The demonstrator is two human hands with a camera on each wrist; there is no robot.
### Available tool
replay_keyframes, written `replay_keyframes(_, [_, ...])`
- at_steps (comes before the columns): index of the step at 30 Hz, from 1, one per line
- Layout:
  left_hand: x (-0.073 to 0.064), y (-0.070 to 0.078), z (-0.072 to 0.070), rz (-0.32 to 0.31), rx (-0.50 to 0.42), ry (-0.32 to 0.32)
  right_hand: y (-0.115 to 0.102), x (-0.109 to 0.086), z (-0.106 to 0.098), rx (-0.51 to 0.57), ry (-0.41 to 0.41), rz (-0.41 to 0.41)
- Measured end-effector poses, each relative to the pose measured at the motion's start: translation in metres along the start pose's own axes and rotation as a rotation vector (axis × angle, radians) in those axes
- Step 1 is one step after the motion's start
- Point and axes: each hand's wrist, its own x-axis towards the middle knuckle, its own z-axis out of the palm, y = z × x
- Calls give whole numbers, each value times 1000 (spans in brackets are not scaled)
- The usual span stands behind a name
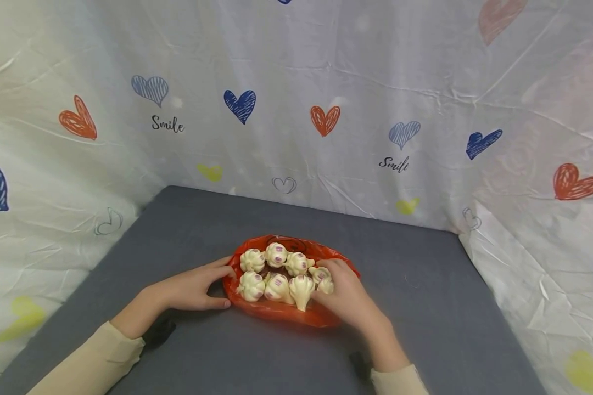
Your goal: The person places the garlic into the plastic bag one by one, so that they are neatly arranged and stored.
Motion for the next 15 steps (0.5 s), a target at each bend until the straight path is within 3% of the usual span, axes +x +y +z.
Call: replay_keyframes(15, [0,-1,0,3,2,-3,-2,-1,-2,-12,-5,4])
